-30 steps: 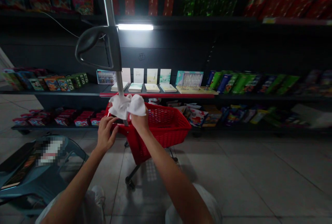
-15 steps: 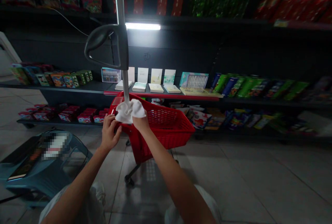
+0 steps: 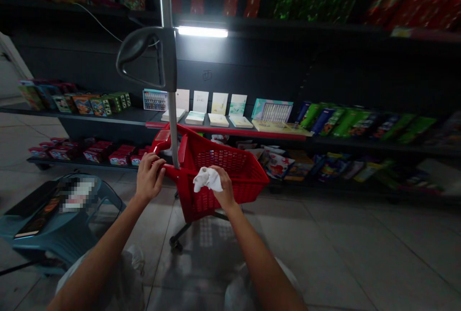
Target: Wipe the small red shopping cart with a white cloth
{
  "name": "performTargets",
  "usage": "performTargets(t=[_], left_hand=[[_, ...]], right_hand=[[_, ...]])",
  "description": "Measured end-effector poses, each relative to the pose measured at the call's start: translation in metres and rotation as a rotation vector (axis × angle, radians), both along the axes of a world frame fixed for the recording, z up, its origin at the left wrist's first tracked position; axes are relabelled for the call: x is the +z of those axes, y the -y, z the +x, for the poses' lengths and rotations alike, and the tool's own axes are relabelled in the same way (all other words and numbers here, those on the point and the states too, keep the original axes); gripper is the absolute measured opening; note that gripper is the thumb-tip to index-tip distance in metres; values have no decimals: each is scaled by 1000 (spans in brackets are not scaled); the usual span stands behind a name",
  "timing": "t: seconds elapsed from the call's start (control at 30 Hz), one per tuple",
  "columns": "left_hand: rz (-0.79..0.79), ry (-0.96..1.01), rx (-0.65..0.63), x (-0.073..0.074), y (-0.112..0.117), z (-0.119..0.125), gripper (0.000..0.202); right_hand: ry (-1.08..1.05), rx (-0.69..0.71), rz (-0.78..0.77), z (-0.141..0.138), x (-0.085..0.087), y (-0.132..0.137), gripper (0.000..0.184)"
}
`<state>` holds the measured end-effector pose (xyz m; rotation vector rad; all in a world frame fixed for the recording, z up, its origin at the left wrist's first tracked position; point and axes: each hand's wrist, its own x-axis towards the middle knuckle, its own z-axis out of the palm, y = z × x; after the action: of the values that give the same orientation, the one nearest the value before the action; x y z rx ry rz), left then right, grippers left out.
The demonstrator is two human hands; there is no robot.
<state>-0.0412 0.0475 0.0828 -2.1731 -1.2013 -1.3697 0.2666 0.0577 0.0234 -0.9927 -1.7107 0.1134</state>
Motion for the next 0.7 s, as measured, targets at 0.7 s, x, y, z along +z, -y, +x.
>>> performTargets(t=[0.7], left_hand=[[-468, 710, -53, -57, -36, 20, 103]], right_hand=[[41, -164, -45, 15, -39, -48, 31]])
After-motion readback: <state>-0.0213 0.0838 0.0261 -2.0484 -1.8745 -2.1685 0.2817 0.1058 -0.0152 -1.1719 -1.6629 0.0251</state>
